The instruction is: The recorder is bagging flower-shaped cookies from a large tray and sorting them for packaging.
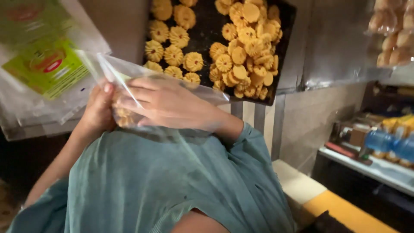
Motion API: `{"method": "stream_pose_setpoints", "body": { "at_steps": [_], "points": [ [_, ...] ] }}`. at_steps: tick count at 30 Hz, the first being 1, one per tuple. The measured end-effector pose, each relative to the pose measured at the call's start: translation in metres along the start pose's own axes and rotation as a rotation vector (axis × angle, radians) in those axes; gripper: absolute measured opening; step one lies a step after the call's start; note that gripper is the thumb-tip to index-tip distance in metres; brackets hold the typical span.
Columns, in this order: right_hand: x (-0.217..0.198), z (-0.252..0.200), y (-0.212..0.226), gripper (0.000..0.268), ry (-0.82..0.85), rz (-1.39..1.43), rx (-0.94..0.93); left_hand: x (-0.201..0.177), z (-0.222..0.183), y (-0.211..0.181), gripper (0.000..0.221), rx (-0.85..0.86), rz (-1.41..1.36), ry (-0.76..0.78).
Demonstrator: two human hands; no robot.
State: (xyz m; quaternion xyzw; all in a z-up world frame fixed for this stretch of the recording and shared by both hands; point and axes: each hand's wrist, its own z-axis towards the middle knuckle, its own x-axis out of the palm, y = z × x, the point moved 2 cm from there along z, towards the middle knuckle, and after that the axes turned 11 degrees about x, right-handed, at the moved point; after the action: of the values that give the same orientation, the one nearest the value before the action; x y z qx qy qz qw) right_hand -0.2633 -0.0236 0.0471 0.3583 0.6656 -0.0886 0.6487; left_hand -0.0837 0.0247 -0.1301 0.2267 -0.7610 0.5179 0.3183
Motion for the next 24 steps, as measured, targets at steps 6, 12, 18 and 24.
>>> {"method": "stream_pose_setpoints", "body": {
  "at_steps": [6,12,18,24],
  "points": [
    [-0.028,-0.066,-0.060,0.028,-0.302,0.351,0.054,-0.053,-0.001,0.004,0.076,0.013,-0.128,0.016],
    [0.053,-0.096,-0.146,0.021,-0.468,0.547,0.658,-0.024,0.014,-0.041,0.089,0.212,0.106,-0.020],
    [0.108,-0.086,-0.154,0.047,-0.402,0.080,0.818,-0.157,0.011,0.046,0.052,0.201,-0.386,0.101],
    [0.103,-0.086,-0.156,0.044,-0.299,0.439,0.947,-0.199,0.018,0.064,0.050,0.250,-0.339,-0.026]
  ]
}}
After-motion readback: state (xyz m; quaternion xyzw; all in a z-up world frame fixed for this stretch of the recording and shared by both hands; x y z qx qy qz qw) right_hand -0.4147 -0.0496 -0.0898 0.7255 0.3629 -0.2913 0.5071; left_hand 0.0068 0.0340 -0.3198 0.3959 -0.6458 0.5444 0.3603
